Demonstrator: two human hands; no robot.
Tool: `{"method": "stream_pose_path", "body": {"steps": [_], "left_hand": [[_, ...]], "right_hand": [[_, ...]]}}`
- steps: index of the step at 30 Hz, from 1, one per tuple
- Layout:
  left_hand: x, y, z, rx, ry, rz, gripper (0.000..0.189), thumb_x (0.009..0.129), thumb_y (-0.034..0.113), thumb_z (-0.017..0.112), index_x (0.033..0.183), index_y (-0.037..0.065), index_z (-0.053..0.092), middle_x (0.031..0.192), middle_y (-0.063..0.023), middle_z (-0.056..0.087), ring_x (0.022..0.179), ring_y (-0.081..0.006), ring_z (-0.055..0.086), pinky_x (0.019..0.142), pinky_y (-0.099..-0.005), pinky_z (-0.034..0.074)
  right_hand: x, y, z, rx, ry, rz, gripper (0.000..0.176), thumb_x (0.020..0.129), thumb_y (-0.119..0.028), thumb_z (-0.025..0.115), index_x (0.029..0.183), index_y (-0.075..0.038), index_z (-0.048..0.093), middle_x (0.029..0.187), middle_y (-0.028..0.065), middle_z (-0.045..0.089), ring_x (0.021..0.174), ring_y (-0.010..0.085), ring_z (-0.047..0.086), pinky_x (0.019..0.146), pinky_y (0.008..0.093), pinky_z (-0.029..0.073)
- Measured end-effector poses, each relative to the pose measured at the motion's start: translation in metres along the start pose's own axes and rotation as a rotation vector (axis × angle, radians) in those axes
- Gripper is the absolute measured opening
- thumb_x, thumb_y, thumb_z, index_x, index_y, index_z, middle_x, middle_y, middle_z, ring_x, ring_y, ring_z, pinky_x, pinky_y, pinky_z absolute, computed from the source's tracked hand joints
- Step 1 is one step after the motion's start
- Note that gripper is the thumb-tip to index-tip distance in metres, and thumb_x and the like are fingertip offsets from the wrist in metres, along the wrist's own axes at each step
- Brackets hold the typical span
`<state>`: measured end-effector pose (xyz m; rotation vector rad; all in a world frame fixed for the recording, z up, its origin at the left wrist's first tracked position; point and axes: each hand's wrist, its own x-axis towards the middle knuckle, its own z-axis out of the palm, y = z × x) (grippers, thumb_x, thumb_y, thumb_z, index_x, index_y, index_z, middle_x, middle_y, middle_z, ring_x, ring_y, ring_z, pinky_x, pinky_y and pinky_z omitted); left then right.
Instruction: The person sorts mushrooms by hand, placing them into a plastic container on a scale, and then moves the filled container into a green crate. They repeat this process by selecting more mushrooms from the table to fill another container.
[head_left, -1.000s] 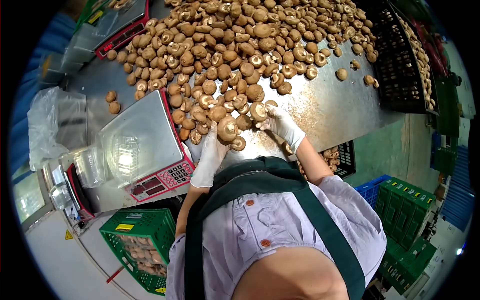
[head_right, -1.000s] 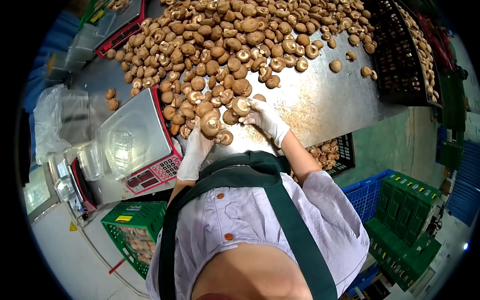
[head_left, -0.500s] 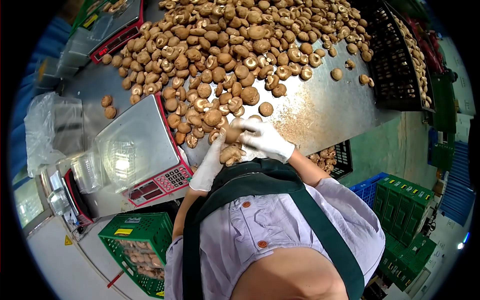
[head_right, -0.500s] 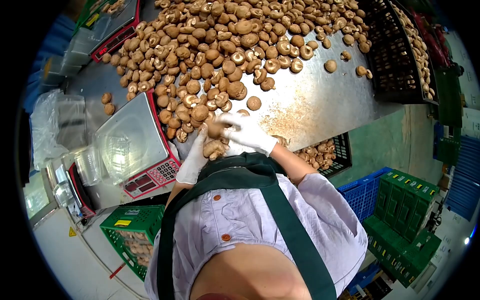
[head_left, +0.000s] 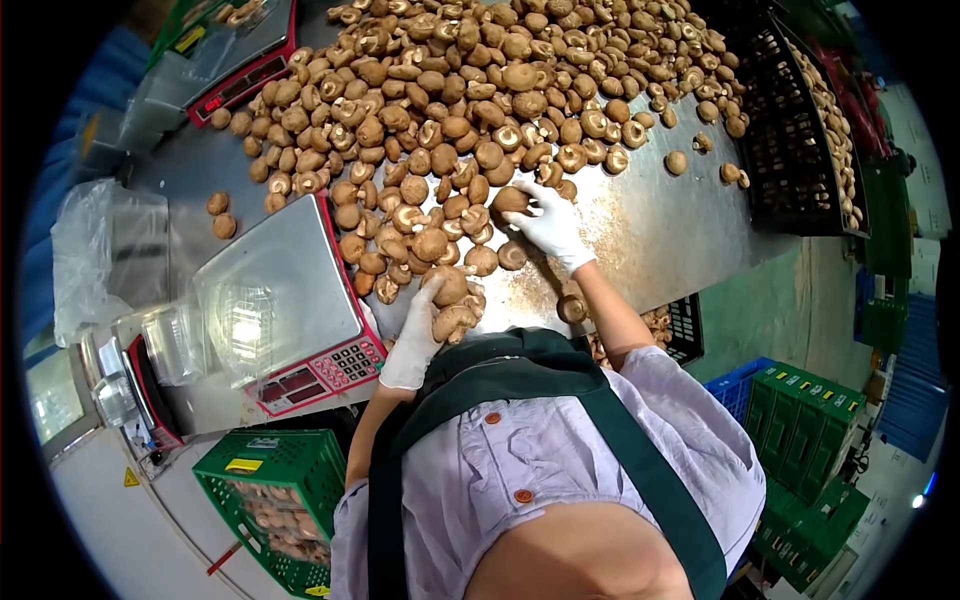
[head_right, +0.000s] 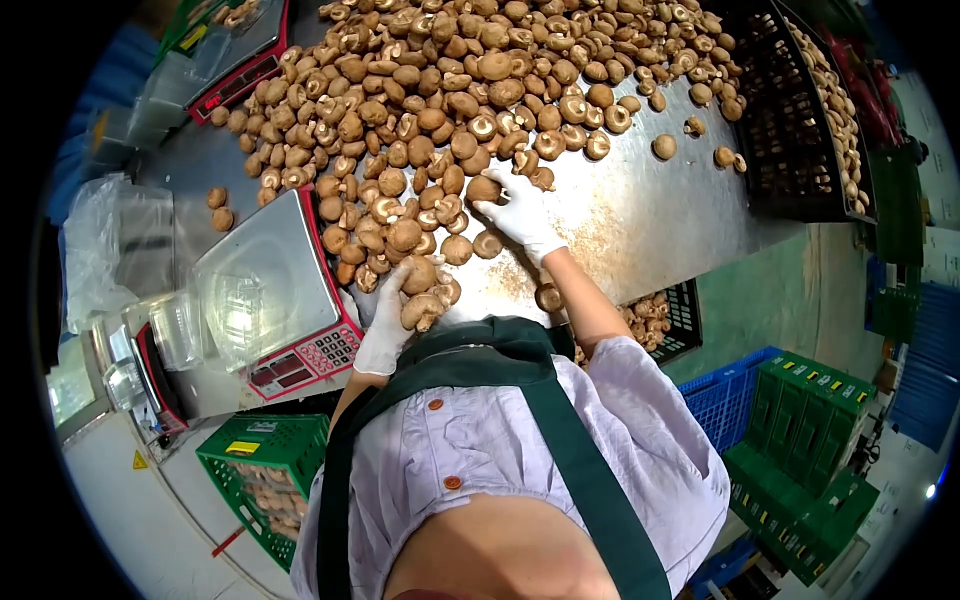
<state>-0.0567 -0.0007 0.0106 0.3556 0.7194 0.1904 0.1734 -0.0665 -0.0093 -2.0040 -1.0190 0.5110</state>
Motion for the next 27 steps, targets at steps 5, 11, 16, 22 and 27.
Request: {"method": "stream_pose_path", "body": {"steps": [5, 11, 16, 22, 27], "left_hand": [[0.001, 0.006, 0.005, -0.043, 0.055, 0.015, 0.057, 0.092, 0.051, 0.038, 0.109, -0.002, 0.048, 0.083, -0.0168, 0.058, 0.066, -0.0243, 0.062, 0.048, -0.0254, 0.051], [0.005, 0.005, 0.008, -0.154, 0.174, -0.066, 0.054, 0.093, 0.047, 0.036, 0.109, -0.003, 0.049, 0.088, -0.0162, 0.058, 0.071, -0.0246, 0.061, 0.051, -0.0276, 0.052], [0.009, 0.006, -0.012, -0.128, -0.159, -0.079, 0.053, 0.092, 0.045, 0.038, 0.117, -0.002, 0.045, 0.094, -0.0168, 0.054, 0.077, -0.0258, 0.059, 0.061, -0.0344, 0.052], [0.007, 0.005, 0.005, -0.241, -0.054, -0.11, 0.056, 0.092, 0.045, 0.036, 0.122, -0.001, 0.043, 0.096, -0.0163, 0.054, 0.077, -0.0271, 0.057, 0.061, -0.0362, 0.051], [0.003, 0.005, 0.0, -0.08, 0.003, -0.078, 0.054, 0.092, 0.046, 0.036, 0.121, 0.001, 0.047, 0.093, -0.0145, 0.057, 0.071, -0.0231, 0.059, 0.052, -0.0297, 0.049]], "right_hand": [[-0.025, 0.019, -0.041, -0.026, 0.2, 0.13, 0.043, 0.069, -0.02, 0.075, 0.108, -0.007, 0.062, 0.1, 0.0133, 0.065, 0.093, 0.0227, 0.062, 0.083, 0.0319, 0.049], [-0.066, 0.04, -0.134, -0.645, -0.095, 0.505, 0.043, 0.074, -0.038, 0.063, 0.106, -0.009, 0.064, 0.095, 0.0169, 0.066, 0.088, 0.031, 0.064, 0.079, 0.0351, 0.05], [-0.107, 0.066, -0.194, -0.872, -0.574, 0.77, 0.038, 0.067, -0.04, 0.064, 0.088, -0.008, 0.07, 0.089, 0.017, 0.066, 0.084, 0.0313, 0.064, 0.075, 0.0374, 0.05], [-0.08, 0.049, -0.145, -0.679, -0.114, 0.425, 0.034, 0.078, -0.035, 0.061, 0.099, -0.009, 0.067, 0.095, 0.0162, 0.065, 0.088, 0.0306, 0.063, 0.077, 0.0383, 0.05], [-0.018, 0.021, -0.05, -0.296, 0.004, 0.01, 0.032, 0.078, -0.026, 0.062, 0.104, -0.009, 0.063, 0.094, 0.0156, 0.065, 0.086, 0.0319, 0.062, 0.075, 0.039, 0.049]]}}
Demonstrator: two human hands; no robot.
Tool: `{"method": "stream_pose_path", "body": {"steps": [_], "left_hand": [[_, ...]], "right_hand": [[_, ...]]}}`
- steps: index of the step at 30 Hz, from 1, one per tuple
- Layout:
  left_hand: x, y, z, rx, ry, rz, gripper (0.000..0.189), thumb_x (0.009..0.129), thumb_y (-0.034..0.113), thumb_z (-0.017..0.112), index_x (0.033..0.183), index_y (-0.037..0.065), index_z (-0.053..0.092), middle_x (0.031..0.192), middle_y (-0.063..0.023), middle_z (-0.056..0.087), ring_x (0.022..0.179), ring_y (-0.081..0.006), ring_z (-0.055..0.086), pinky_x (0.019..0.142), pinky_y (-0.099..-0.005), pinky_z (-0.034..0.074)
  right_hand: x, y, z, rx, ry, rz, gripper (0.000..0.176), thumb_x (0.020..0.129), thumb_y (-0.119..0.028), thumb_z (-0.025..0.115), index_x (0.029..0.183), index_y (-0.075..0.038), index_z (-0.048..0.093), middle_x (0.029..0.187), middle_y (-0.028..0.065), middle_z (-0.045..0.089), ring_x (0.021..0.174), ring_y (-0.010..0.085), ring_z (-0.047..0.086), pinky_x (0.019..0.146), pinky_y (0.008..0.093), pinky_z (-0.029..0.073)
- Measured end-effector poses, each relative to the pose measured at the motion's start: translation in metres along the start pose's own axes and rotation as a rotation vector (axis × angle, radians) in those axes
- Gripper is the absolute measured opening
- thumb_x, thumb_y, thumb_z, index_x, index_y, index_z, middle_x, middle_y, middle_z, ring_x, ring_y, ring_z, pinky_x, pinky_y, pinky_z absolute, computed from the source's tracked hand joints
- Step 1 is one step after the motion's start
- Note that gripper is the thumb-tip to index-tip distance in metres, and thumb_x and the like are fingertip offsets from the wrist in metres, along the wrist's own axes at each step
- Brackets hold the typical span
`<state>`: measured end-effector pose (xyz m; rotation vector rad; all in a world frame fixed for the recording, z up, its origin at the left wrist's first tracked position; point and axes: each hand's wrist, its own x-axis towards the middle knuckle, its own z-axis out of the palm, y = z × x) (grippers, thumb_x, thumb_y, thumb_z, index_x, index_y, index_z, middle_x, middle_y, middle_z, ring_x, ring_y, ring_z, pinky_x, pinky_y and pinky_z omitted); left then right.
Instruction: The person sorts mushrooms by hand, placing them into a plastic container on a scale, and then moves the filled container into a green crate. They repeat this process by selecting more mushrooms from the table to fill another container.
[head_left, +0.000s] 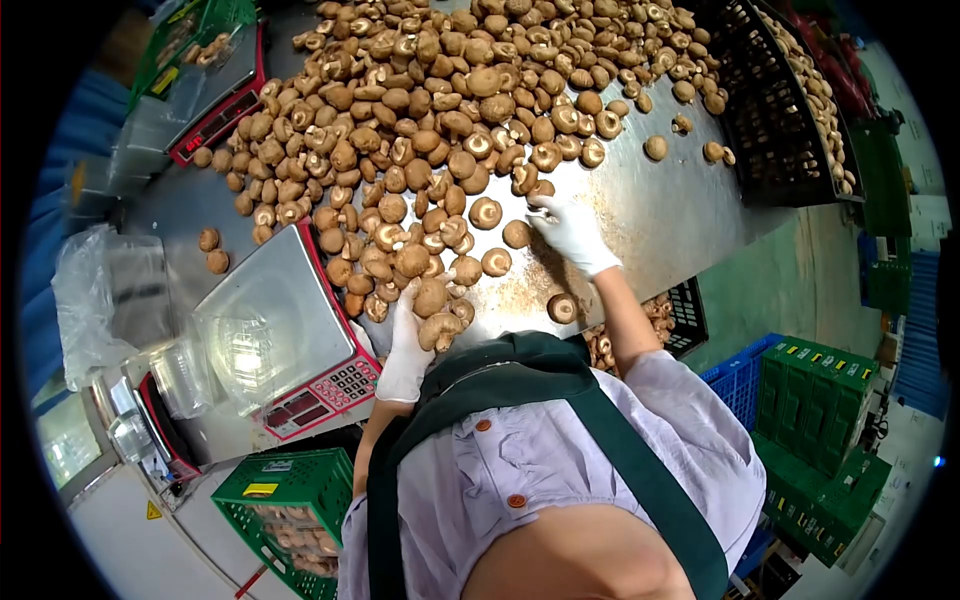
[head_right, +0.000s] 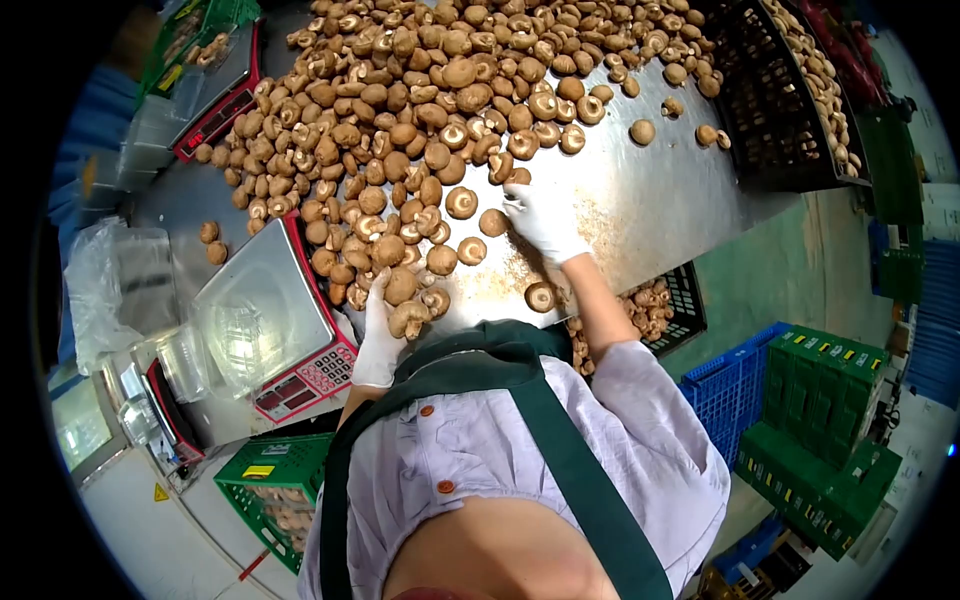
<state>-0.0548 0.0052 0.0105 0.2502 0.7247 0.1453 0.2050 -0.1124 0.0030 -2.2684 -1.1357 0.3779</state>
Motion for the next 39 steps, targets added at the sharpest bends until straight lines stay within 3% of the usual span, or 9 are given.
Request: {"method": "stream_pose_path", "body": {"steps": [5, 10, 16, 19, 24, 25, 28, 34, 39], "left_hand": [[0.0, 0.001, -0.016, 0.044, 0.005, 0.006, 0.055, 0.091, 0.048, 0.034, 0.121, 0.003, 0.048, 0.091, -0.0143, 0.06, 0.056, -0.0211, 0.06, 0.037, -0.0264, 0.044], [0.005, -0.002, 0.007, -0.074, 0.285, 0.061, 0.055, 0.09, 0.048, 0.037, 0.119, 0.002, 0.048, 0.085, -0.014, 0.061, 0.046, -0.0212, 0.056, 0.033, -0.0248, 0.041], [0.007, -0.003, -0.008, -0.24, -0.209, -0.003, 0.06, 0.087, 0.044, 0.044, 0.126, -0.001, 0.04, 0.116, -0.0224, 0.051, 0.101, -0.038, 0.053, 0.075, -0.0452, 0.047], [0.005, -0.004, 0.003, -0.198, -0.159, 0.032, 0.062, 0.087, 0.046, 0.044, 0.128, -0.001, 0.039, 0.121, -0.0219, 0.05, 0.101, -0.0369, 0.054, 0.073, -0.0428, 0.047], [0.013, -0.006, -0.009, -0.323, -0.383, -0.025, 0.07, 0.084, 0.052, 0.047, 0.134, 0.005, 0.034, 0.13, -0.0202, 0.043, 0.118, -0.0417, 0.043, 0.083, -0.0465, 0.045], [0.01, -0.006, -0.009, -0.325, -0.379, -0.021, 0.07, 0.084, 0.052, 0.047, 0.134, 0.005, 0.034, 0.13, -0.0202, 0.043, 0.118, -0.0417, 0.043, 0.083, -0.0465, 0.045], [0.003, -0.006, -0.012, -0.368, -0.427, 0.035, 0.07, 0.084, 0.055, 0.047, 0.133, 0.008, 0.035, 0.13, -0.0194, 0.042, 0.118, -0.0417, 0.043, 0.089, -0.0498, 0.043], [-0.006, 0.007, -0.004, -0.347, -0.216, 0.155, 0.069, 0.082, 0.059, 0.049, 0.128, 0.008, 0.041, 0.125, -0.0171, 0.048, 0.11, -0.0378, 0.051, 0.081, -0.047, 0.05], [-0.014, 0.014, -0.01, -0.355, -0.042, 0.226, 0.066, 0.083, 0.058, 0.044, 0.125, 0.008, 0.043, 0.119, -0.0176, 0.052, 0.102, -0.034, 0.057, 0.063, -0.0392, 0.056]], "right_hand": [[0.063, -0.056, 0.044, -0.172, -0.069, 0.048, 0.051, 0.077, -0.031, 0.065, 0.119, -0.006, 0.052, 0.103, 0.0138, 0.063, 0.09, 0.0288, 0.062, 0.076, 0.0364, 0.05], [0.074, -0.041, 0.064, -0.197, 0.039, -0.003, 0.042, 0.068, -0.03, 0.073, 0.095, -0.005, 0.053, 0.094, 0.0145, 0.058, 0.087, 0.0313, 0.06, 0.072, 0.0399, 0.049], [0.03, -0.039, 0.028, 0.23, 0.092, 0.095, 0.035, 0.07, -0.025, 0.074, 0.09, -0.003, 0.055, 0.078, 0.0141, 0.063, 0.071, 0.0275, 0.063, 0.067, 0.0348, 0.05], [0.003, -0.047, 0.019, 0.404, 0.076, 0.011, 0.033, 0.077, -0.021, 0.068, 0.104, -0.005, 0.059, 0.082, 0.0136, 0.065, 0.074, 0.0225, 0.065, 0.069, 0.0291, 0.051], [-0.019, -0.11, -0.011, 0.387, -0.514, 0.009, 0.025, 0.08, -0.023, 0.065, 0.099, -0.007, 0.067, 0.075, 0.0069, 0.068, 0.07, 0.0141, 0.065, 0.07, 0.0255, 0.051], [-0.013, -0.102, 0.01, 0.396, -0.226, -0.224, 0.026, 0.081, -0.023, 0.063, 0.1, -0.006, 0.066, 0.081, 0.0076, 0.068, 0.074, 0.0134, 0.064, 0.071, 0.0246, 0.05], [0.028, -0.095, 0.029, 0.356, -0.225, -0.057, 0.025, 0.082, -0.024, 0.06, 0.099, -0.007, 0.066, 0.09, 0.0121, 0.067, 0.084, 0.0217, 0.064, 0.075, 0.0321, 0.05], [0.106, -0.111, 0.094, -0.33, -0.11, -0.29, 0.052, 0.072, -0.03, 0.068, 0.117, -0.007, 0.052, 0.095, 0.0127, 0.063, 0.094, 0.0285, 0.058, 0.077, 0.0373, 0.048], [0.107, -0.106, 0.093, 0.134, -0.136, -0.292, 0.044, 0.073, -0.02, 0.066, 0.114, -0.007, 0.054, 0.096, 0.015, 0.064, 0.095, 0.0261, 0.06, 0.08, 0.0372, 0.048]]}}
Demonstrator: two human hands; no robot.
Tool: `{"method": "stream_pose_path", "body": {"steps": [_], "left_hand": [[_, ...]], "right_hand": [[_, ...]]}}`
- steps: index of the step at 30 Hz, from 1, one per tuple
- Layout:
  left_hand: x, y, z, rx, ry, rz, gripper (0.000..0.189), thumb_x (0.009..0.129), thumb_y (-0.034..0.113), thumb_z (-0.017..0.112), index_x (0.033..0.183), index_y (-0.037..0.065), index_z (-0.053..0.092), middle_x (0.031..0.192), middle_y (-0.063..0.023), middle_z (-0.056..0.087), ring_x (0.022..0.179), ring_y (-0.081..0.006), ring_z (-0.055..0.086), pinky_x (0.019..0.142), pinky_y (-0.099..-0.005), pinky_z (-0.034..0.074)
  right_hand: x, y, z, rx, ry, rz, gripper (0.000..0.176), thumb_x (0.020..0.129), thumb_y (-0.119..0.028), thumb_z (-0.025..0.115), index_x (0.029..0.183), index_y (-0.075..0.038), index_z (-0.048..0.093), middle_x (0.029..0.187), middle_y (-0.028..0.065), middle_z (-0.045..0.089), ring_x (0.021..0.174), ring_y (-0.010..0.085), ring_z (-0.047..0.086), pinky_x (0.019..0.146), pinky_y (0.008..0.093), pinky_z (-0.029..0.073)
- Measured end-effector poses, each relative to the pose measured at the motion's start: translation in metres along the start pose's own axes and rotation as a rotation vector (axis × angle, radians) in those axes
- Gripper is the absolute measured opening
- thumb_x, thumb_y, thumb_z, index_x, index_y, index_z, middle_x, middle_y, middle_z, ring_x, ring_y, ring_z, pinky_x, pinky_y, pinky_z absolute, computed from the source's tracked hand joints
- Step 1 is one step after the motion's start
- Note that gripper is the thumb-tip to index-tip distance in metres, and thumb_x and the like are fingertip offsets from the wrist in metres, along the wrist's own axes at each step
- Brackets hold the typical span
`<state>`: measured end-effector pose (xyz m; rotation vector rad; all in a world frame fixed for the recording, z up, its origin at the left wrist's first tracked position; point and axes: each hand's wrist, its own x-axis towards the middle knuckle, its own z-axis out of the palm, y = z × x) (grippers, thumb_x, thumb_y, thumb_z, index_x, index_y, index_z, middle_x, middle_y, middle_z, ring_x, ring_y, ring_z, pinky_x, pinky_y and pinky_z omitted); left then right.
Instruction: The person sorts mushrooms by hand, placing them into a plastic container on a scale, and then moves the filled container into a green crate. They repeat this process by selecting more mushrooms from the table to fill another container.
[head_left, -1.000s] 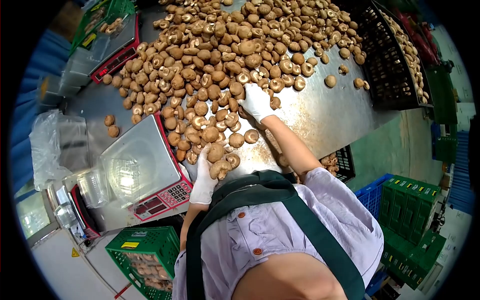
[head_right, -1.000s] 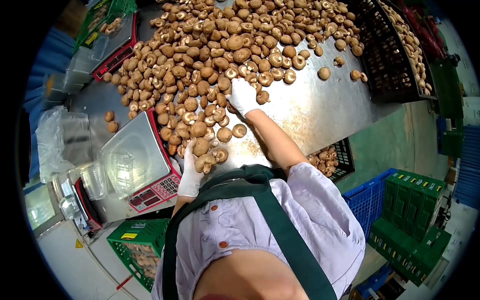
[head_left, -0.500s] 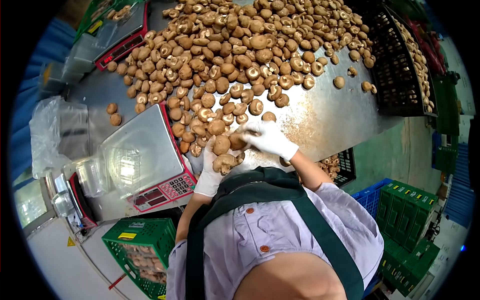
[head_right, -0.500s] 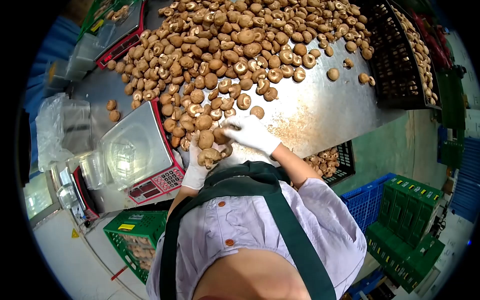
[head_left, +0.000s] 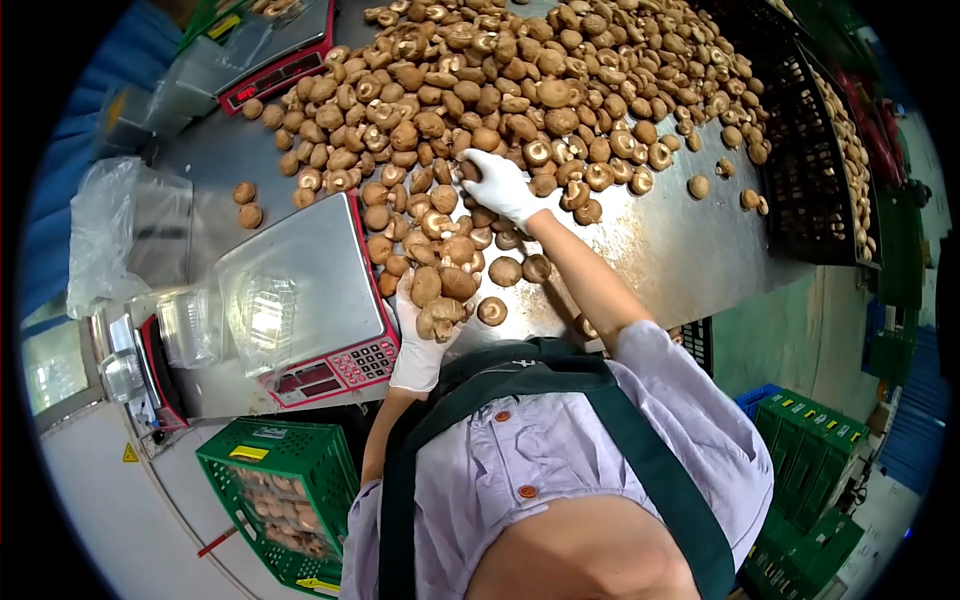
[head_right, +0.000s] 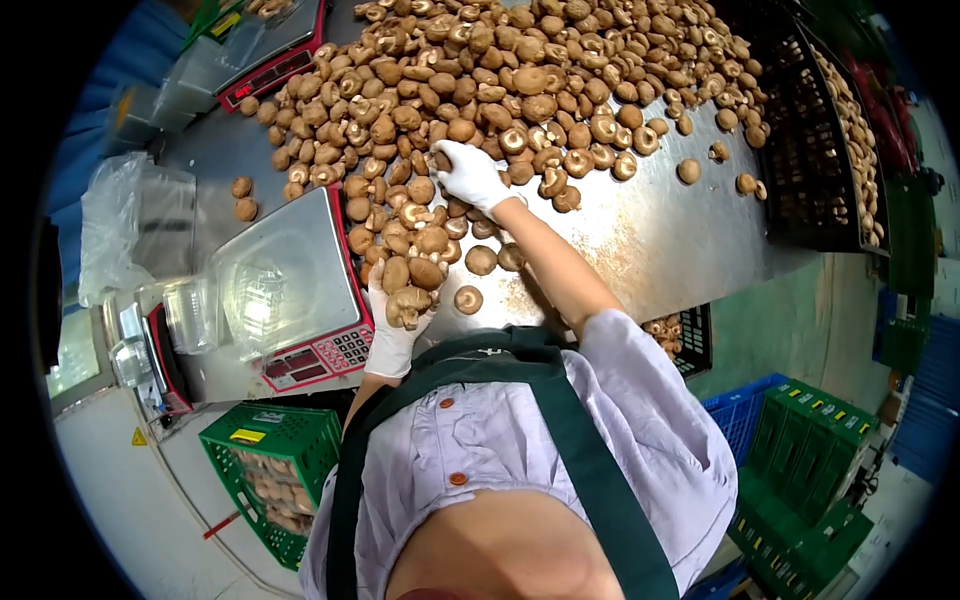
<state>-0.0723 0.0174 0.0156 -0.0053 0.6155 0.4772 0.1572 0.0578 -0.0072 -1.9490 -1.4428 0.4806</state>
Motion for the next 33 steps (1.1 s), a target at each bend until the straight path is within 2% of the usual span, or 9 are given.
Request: {"method": "stream_pose_path", "body": {"steps": [3, 8, 11, 14, 18, 19, 23, 31, 33], "left_hand": [[0.003, 0.002, -0.008, 0.01, -0.072, -0.012, 0.064, 0.083, 0.053, 0.044, 0.127, 0.006, 0.041, 0.121, -0.0178, 0.051, 0.101, -0.0342, 0.057, 0.064, -0.0402, 0.056], [0.013, -0.002, 0.0, 0.077, -0.09, -0.098, 0.067, 0.083, 0.051, 0.042, 0.131, 0.005, 0.038, 0.122, -0.0244, 0.048, 0.096, -0.0338, 0.059, 0.072, -0.0432, 0.053], [0.014, -0.005, 0.0, 0.136, -0.172, -0.133, 0.071, 0.082, 0.051, 0.042, 0.136, 0.005, 0.033, 0.128, -0.0267, 0.044, 0.094, -0.033, 0.058, 0.071, -0.0426, 0.053], [0.009, -0.005, 0.002, 0.146, -0.286, -0.133, 0.076, 0.082, 0.053, 0.043, 0.141, 0.008, 0.025, 0.127, -0.0247, 0.044, 0.09, -0.033, 0.058, 0.068, -0.0433, 0.053], [0.004, -0.007, -0.004, 0.229, -0.36, -0.068, 0.077, 0.08, 0.056, 0.046, 0.14, 0.011, 0.027, 0.122, -0.0189, 0.048, 0.092, -0.0312, 0.059, 0.069, -0.0453, 0.055], [0.002, -0.011, -0.005, 0.245, -0.26, -0.074, 0.074, 0.081, 0.053, 0.048, 0.137, 0.008, 0.03, 0.12, -0.0187, 0.049, 0.094, -0.0311, 0.059, 0.072, -0.0451, 0.054], [-0.003, -0.014, -0.006, 0.295, -0.239, -0.102, 0.07, 0.079, 0.049, 0.052, 0.129, 0.002, 0.037, 0.117, -0.0176, 0.051, 0.101, -0.0312, 0.057, 0.083, -0.0442, 0.051], [-0.005, -0.009, 0.001, 0.324, -0.166, 0.038, 0.074, 0.076, 0.05, 0.055, 0.13, 0.004, 0.036, 0.118, -0.0177, 0.05, 0.098, -0.0319, 0.058, 0.079, -0.0446, 0.053], [-0.011, 0.001, -0.002, 0.326, -0.175, 0.081, 0.074, 0.076, 0.05, 0.055, 0.131, 0.006, 0.035, 0.118, -0.0177, 0.05, 0.097, -0.0322, 0.059, 0.076, -0.0456, 0.054]], "right_hand": [[-0.023, -0.003, -0.024, 0.914, -0.107, 0.218, 0.049, 0.079, -0.009, 0.066, 0.124, -0.005, 0.049, 0.117, 0.007, 0.057, 0.106, 0.0156, 0.055, 0.092, 0.0292, 0.045], [-0.065, 0.006, -0.038, 1.506, -0.208, 0.396, 0.056, 0.085, -0.022, 0.063, 0.132, -0.001, 0.038, 0.125, 0.0099, 0.05, 0.11, 0.0226, 0.054, 0.089, 0.0369, 0.05], [-0.079, -0.003, -0.042, 1.517, -0.188, 0.42, 0.056, 0.087, -0.024, 0.061, 0.131, 0.0, 0.038, 0.125, 0.0123, 0.05, 0.109, 0.0242, 0.054, 0.089, 0.0376, 0.05], [-0.087, -0.007, -0.04, 1.387, -0.244, 0.307, 0.057, 0.084, -0.032, 0.064, 0.126, 0.002, 0.044, 0.11, 0.0135, 0.059, 0.092, 0.0246, 0.063, 0.077, 0.0313, 0.054], [-0.095, -0.028, -0.043, 0.912, -0.405, 0.505, 0.039, 0.085, -0.031, 0.064, 0.105, 0.002, 0.059, 0.09, 0.0096, 0.065, 0.072, 0.0163, 0.066, 0.058, 0.0211, 0.05], [-0.096, -0.05, -0.052, 0.741, -0.312, 0.515, 0.031, 0.086, -0.029, 0.062, 0.093, 0.001, 0.064, 0.069, 0.0066, 0.065, 0.061, 0.0135, 0.064, 0.052, 0.0224, 0.045], [-0.102, -0.055, -0.049, 0.415, -0.061, 0.259, 0.033, 0.087, -0.028, 0.06, 0.076, 0.003, 0.065, 0.053, 0.0112, 0.054, 0.051, 0.0112, 0.055, 0.05, 0.0295, 0.042], [-0.112, -0.052, -0.045, 0.623, -0.018, 0.317, 0.025, 0.09, -0.02, 0.057, 0.098, 0.001, 0.065, 0.069, 0.0037, 0.065, 0.058, 0.0054, 0.057, 0.054, 0.0205, 0.046], [-0.112, -0.049, -0.045, 0.404, 0.072, 0.206, 0.026, 0.088, -0.017, 0.057, 0.107, 0.0, 0.062, 0.078, 0.0046, 0.066, 0.066, 0.0062, 0.06, 0.063, 0.0215, 0.048]]}}
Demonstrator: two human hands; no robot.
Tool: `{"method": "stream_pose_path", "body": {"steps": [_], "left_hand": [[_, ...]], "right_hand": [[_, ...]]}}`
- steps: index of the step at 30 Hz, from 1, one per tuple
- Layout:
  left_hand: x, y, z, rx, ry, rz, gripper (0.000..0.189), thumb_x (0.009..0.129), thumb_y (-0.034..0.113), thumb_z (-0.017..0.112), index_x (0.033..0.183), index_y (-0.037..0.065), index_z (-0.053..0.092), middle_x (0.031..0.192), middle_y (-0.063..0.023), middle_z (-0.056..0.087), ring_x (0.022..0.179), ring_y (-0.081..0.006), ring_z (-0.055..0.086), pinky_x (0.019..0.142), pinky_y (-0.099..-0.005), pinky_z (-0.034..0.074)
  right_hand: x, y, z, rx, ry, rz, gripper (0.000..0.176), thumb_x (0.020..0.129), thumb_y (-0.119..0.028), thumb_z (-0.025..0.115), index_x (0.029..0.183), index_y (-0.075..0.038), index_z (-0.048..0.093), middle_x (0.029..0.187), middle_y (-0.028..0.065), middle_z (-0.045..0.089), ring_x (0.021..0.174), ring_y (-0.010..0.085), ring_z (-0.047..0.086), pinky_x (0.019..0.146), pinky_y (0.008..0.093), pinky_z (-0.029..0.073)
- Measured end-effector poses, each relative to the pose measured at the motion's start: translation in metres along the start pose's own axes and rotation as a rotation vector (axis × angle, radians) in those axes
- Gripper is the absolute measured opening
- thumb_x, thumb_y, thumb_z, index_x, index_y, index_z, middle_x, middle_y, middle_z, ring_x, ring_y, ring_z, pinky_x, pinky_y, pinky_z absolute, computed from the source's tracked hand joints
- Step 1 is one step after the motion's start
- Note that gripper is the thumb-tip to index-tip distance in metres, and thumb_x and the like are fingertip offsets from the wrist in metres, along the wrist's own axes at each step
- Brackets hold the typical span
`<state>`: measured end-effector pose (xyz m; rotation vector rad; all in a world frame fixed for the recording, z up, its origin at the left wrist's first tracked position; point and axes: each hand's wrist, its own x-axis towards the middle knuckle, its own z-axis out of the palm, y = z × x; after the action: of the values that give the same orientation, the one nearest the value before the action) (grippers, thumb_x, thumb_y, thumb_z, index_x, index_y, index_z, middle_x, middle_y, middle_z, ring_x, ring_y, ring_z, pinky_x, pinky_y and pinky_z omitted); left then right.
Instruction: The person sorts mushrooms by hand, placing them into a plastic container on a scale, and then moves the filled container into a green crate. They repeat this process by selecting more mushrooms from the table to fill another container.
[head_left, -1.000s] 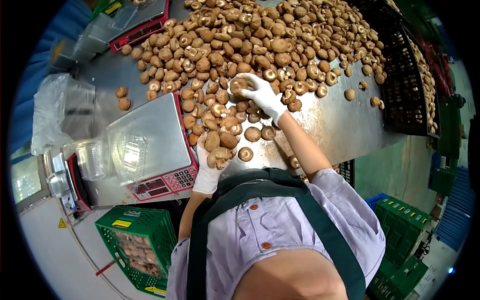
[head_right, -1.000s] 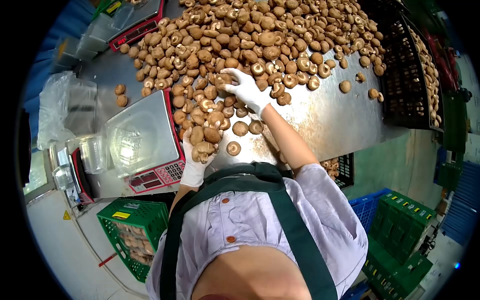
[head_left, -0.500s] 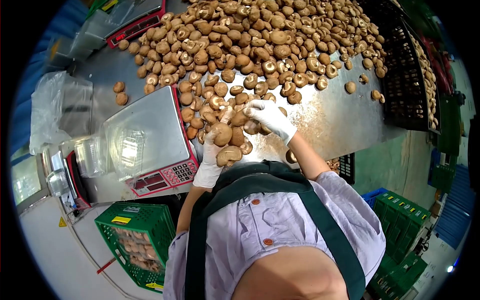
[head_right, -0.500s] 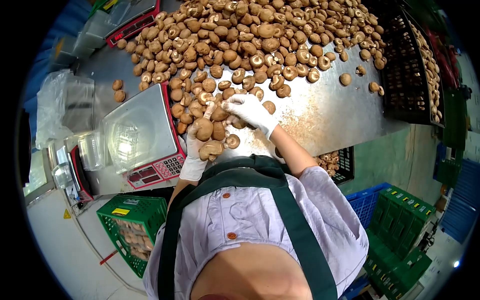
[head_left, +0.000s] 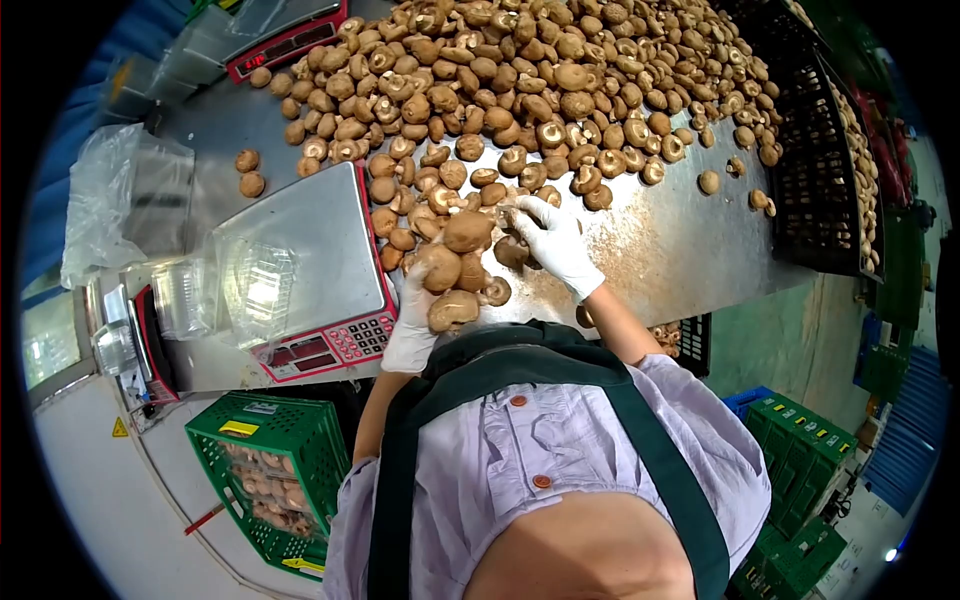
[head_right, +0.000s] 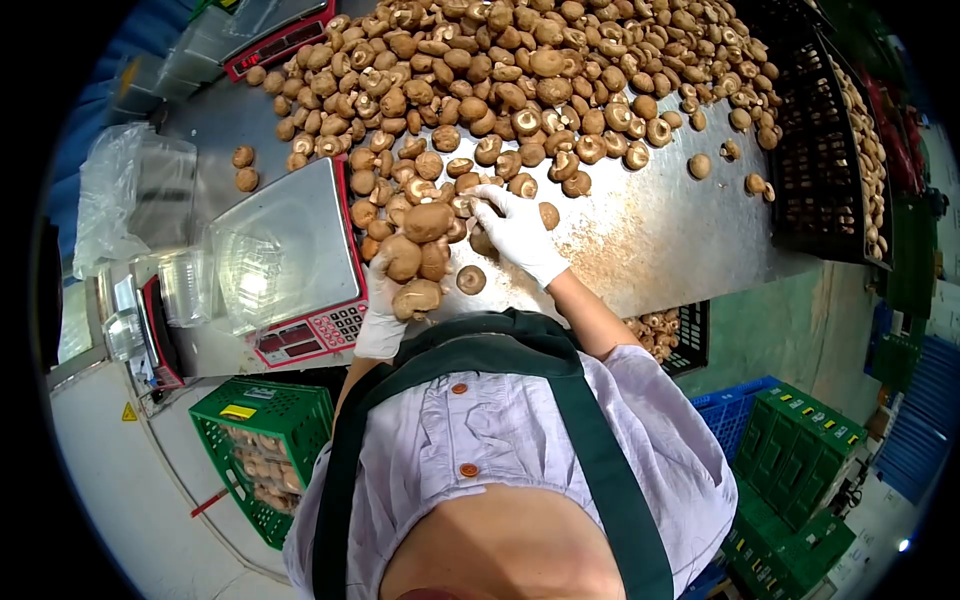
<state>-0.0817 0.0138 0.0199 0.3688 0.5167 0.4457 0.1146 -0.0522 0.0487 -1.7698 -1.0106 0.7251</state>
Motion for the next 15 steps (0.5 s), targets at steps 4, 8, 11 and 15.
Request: {"method": "stream_pose_path", "body": {"steps": [4, 8, 11, 15], "left_hand": [[-0.037, 0.055, -0.025, -0.004, 0.025, 0.25, 0.08, 0.069, 0.047, 0.062, 0.135, 0.011, 0.034, 0.119, -0.0178, 0.05, 0.093, -0.0351, 0.06, 0.069, -0.048, 0.055], [-0.108, 0.151, -0.026, 0.521, 0.15, 0.77, 0.089, 0.072, 0.039, 0.068, 0.138, -0.003, 0.026, 0.138, -0.0141, 0.037, 0.098, -0.0234, 0.055, 0.072, -0.0334, 0.05], [-0.143, 0.177, -0.037, 1.208, 0.727, 1.008, 0.064, 0.079, 0.013, 0.062, 0.135, -0.001, 0.035, 0.136, -0.0165, 0.041, 0.116, -0.0305, 0.047, 0.098, -0.0406, 0.039], [-0.135, 0.18, -0.072, 2.355, 0.848, 0.536, 0.042, 0.077, 0.022, 0.066, 0.117, 0.012, 0.06, 0.137, -0.0161, 0.04, 0.124, -0.034, 0.039, 0.102, -0.0425, 0.032]], "right_hand": [[-0.001, 0.001, -0.012, 0.027, -0.081, 0.151, 0.025, 0.086, -0.017, 0.058, 0.106, -0.003, 0.062, 0.082, 0.0114, 0.067, 0.07, 0.012, 0.063, 0.068, 0.0259, 0.049], [0.002, 0.036, -0.014, 0.066, -0.081, 0.17, 0.025, 0.085, -0.02, 0.06, 0.104, -0.004, 0.064, 0.082, 0.0138, 0.067, 0.074, 0.0154, 0.065, 0.069, 0.027, 0.049], [0.006, 0.027, -0.016, -0.093, -0.069, 0.115, 0.024, 0.085, -0.019, 0.06, 0.104, -0.004, 0.063, 0.08, 0.0141, 0.067, 0.071, 0.0163, 0.065, 0.068, 0.0275, 0.05], [0.015, 0.01, -0.008, -0.112, -0.117, 0.132, 0.024, 0.086, -0.02, 0.058, 0.104, -0.005, 0.063, 0.082, 0.0153, 0.067, 0.073, 0.0202, 0.066, 0.068, 0.0287, 0.05]]}}
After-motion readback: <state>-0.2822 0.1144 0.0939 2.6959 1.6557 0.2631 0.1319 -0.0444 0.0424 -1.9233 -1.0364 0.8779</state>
